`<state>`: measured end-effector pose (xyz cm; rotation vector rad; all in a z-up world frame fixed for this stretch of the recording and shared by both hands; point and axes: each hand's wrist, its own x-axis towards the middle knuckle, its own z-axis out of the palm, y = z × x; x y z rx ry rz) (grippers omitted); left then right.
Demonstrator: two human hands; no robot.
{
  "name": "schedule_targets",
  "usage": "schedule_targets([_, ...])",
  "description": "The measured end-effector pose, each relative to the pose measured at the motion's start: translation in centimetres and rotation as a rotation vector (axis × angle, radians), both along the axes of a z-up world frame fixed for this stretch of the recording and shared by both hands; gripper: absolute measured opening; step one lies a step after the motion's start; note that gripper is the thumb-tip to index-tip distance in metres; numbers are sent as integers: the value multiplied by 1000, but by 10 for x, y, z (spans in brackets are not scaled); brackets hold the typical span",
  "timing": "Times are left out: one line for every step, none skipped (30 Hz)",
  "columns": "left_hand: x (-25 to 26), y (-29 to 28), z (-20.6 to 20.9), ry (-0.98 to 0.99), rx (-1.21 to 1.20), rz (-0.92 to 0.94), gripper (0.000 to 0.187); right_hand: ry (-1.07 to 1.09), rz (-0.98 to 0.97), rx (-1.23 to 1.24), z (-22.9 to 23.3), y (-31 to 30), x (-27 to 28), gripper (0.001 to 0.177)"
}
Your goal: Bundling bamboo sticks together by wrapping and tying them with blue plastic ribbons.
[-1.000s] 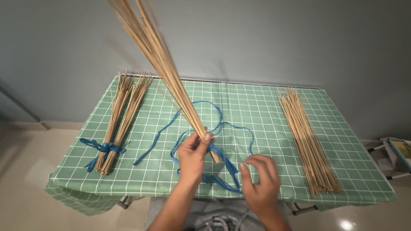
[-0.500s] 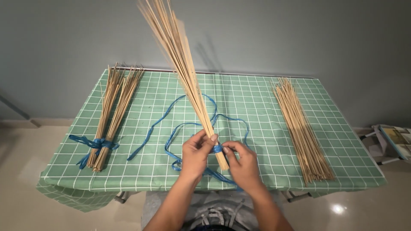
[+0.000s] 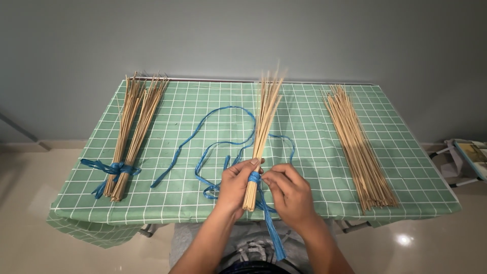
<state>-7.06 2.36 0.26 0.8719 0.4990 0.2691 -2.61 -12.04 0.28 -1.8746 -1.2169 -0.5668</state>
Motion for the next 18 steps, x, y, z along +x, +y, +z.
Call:
schedule_targets([-1, 0, 0, 1, -1, 1, 29, 1, 1, -1, 1, 0, 0, 18])
schedule_targets([-1, -1, 1, 8, -15, -13, 28, -29, 11, -7, 2, 0, -1, 16])
schedule_targets([-2, -1, 2, 15, -28, -26, 27, -59, 22, -14, 3, -1, -1, 14])
schedule_targets([-3, -2, 1, 18, -29, -27, 27, -56, 21, -15, 4, 0, -2, 14])
schedule_targets([-4, -2, 1, 25, -5, -41, 28, -95, 15, -12, 4, 0, -2, 13])
schedule_targets([-5, -2, 1, 30, 19, -52, 29, -134, 13, -8, 5, 1, -3, 12])
schedule_targets([-5, -2, -1, 32, 18, -50, 29, -132, 15, -9, 4, 0, -3, 12])
schedule_targets([-6, -3, -2, 24, -10, -57, 29, -198, -21, -26, 3, 0, -4, 10])
schedule_targets([-6, -3, -3, 16, -37, -63, 29, -263, -57, -42, 2, 0, -4, 9])
schedule_targets([-6, -4, -2, 17, -39, -63, 29, -262, -57, -44, 3, 0, -6, 9])
schedule_targets([-6, -6, -1, 26, -74, -48, 29, -274, -64, -57, 3, 0, -7, 11])
schedule_targets([-5, -6, 0, 33, -108, -30, 30, -287, -68, -69, 4, 0, -8, 12])
schedule_targets([-6, -7, -1, 34, -109, -29, 30, -287, -67, -70, 6, -1, -9, 12])
schedule_targets([-6, -6, -1, 40, -94, -30, 30, -287, -49, -66, 8, 0, -9, 12])
schedule_targets([-6, -6, -2, 47, -79, -31, 30, -287, -31, -62, 9, 0, -10, 12])
schedule_targets([-6, -5, -4, 49, -81, -30, 30, -285, -30, -63, 9, 0, -10, 12])
schedule_targets([-6, -4, -6, 21, -97, -37, 31, -221, -7, -41, 8, -1, -10, 11])
schedule_targets([-6, -4, -8, -7, -114, -47, 33, -157, 13, -19, 8, -1, -10, 12])
